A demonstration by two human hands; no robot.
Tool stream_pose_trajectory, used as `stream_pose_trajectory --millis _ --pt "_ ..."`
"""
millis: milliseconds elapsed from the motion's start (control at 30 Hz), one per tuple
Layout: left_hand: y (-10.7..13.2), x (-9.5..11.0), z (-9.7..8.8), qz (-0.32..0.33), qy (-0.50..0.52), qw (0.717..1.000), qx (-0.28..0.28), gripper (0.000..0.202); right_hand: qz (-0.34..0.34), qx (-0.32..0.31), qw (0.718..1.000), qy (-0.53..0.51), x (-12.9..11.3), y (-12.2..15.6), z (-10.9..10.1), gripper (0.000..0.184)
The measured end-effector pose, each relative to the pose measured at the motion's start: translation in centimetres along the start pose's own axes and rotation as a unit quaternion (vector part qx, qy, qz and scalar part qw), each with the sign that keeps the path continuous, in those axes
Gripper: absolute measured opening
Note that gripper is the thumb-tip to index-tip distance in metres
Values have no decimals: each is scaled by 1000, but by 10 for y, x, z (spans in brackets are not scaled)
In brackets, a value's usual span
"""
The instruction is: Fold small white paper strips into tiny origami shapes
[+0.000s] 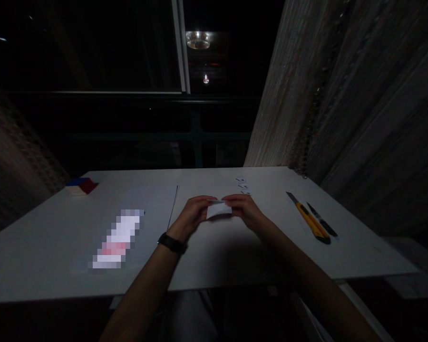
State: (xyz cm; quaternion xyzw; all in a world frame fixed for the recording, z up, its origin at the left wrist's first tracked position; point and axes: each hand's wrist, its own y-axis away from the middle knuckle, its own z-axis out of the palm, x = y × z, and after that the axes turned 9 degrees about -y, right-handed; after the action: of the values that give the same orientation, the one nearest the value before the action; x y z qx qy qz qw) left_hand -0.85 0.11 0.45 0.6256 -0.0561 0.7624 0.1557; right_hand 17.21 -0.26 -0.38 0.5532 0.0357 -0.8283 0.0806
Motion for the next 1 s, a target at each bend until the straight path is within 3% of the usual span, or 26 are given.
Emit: stream_pose_trajectory --millis 200,400,633,733,867,1000 --pt "2 3 0 -39 47 998 -15 24 -3 -40 999 -8 0 1 0 16" --pt "1 -2 2 16 -30 999 3 24 -16 -18 1000 13 2 -1 -2 14" --pt "-1 0 3 20 -42 999 18 39 6 -46 999 1 0 1 -2 22" --pt "-2 1 3 -1 -21 1000 21 42 16 -27 999 5 1 0 -1 25" --pt "0 2 3 -31 29 999 -2 31 10 34 999 10 6 -5 0 24" --pt "3 3 5 -25 23 999 -10 27 -2 65 998 15 9 -8 1 26"
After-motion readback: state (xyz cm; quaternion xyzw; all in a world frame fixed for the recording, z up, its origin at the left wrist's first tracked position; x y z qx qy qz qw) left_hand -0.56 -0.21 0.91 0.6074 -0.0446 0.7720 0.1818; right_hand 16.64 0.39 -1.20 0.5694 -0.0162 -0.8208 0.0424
